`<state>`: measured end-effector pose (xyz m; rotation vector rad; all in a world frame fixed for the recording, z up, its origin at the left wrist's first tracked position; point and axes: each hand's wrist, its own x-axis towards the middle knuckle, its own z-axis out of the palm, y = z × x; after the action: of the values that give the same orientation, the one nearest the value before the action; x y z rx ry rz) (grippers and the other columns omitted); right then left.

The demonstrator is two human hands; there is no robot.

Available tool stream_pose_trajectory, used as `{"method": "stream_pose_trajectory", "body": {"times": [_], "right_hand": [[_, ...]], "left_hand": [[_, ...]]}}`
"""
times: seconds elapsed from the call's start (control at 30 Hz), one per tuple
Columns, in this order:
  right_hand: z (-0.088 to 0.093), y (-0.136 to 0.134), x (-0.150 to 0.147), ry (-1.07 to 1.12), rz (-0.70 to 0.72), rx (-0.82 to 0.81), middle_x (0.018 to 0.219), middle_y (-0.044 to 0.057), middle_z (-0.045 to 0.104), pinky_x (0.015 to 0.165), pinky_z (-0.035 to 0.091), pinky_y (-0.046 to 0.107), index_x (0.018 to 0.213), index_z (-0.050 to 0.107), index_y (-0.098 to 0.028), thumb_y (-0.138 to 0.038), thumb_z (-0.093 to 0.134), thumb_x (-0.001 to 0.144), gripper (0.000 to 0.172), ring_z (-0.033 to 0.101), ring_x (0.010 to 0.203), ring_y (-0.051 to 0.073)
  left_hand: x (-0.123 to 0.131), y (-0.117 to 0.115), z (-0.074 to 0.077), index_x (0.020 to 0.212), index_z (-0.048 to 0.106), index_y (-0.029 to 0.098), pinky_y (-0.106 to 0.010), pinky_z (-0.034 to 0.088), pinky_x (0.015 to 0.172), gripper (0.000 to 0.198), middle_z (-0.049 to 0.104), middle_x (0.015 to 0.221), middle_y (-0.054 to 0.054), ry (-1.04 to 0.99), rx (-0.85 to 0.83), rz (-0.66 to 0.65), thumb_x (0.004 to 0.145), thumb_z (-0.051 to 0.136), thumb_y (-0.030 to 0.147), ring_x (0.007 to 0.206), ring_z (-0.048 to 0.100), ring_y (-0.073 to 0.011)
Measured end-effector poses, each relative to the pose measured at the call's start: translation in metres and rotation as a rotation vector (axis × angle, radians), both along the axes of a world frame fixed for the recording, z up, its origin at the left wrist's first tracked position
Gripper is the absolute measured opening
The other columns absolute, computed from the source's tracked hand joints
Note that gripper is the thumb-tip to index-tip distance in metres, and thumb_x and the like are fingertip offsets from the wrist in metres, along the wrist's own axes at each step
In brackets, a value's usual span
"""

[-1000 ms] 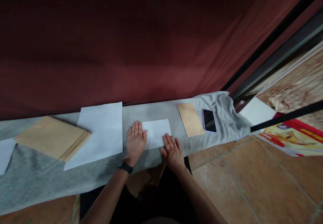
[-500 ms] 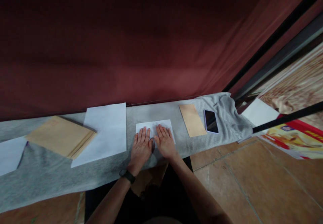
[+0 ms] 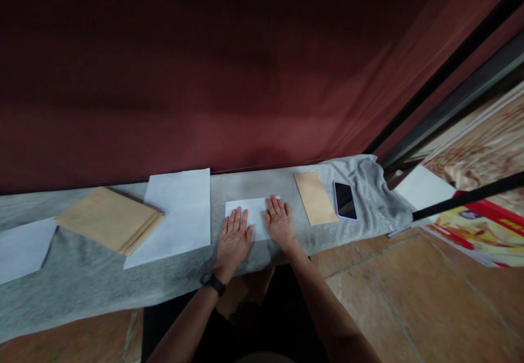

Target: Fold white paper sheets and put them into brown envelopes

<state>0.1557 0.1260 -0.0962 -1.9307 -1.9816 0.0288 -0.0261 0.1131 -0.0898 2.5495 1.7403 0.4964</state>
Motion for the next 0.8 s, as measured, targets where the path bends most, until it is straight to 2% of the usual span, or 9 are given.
{"method": "stream_pose_trajectory", "body": {"times": [0.37,0.6,0.67,0.8], "right_hand": [[-0.001,-0.016,0.033,-0.037,-0.154,-0.072,0.159,0.014,0.036,0.121,0.018,0.05,0.156,0.034,-0.014,-0.042,0.037,0.105,0.058,0.031,0.149,0.029],[0.001,-0.032,0.037,-0.033,-0.233,-0.031,0.158,0.018,0.037,0.118,0.025,0.047,0.153,0.037,-0.006,-0.038,0.031,0.106,0.057,0.035,0.147,0.029],[0.004,-0.037,0.028,-0.023,-0.205,-0.014,0.158,0.018,0.037,0.118,0.026,0.046,0.153,0.037,-0.006,-0.035,0.03,0.106,0.056,0.036,0.147,0.028],[0.004,-0.049,-0.002,-0.024,0.031,-0.007,0.159,0.01,0.038,0.119,0.027,0.044,0.153,0.04,-0.017,-0.034,0.035,0.105,0.051,0.037,0.146,0.025]], "left_hand": [[0.0,0.001,-0.001,0.154,0.035,0.012,-0.051,0.023,0.123,0.062,0.032,0.161,-0.016,-0.001,0.004,0.008,0.1,0.034,0.042,0.151,0.029,-0.0296],[0.001,0.001,0.0,0.154,0.035,0.012,-0.05,0.021,0.123,0.062,0.033,0.161,-0.015,0.023,-0.016,0.022,0.101,0.033,0.043,0.151,0.027,-0.0289],[0.002,0.001,-0.001,0.155,0.034,0.012,-0.05,0.02,0.124,0.062,0.033,0.161,-0.015,0.022,-0.018,0.025,0.1,0.034,0.043,0.152,0.026,-0.0285],[0.002,0.002,-0.003,0.155,0.033,0.012,-0.05,0.019,0.124,0.062,0.033,0.161,-0.014,0.027,-0.02,0.029,0.1,0.033,0.042,0.152,0.024,-0.0273]]}}
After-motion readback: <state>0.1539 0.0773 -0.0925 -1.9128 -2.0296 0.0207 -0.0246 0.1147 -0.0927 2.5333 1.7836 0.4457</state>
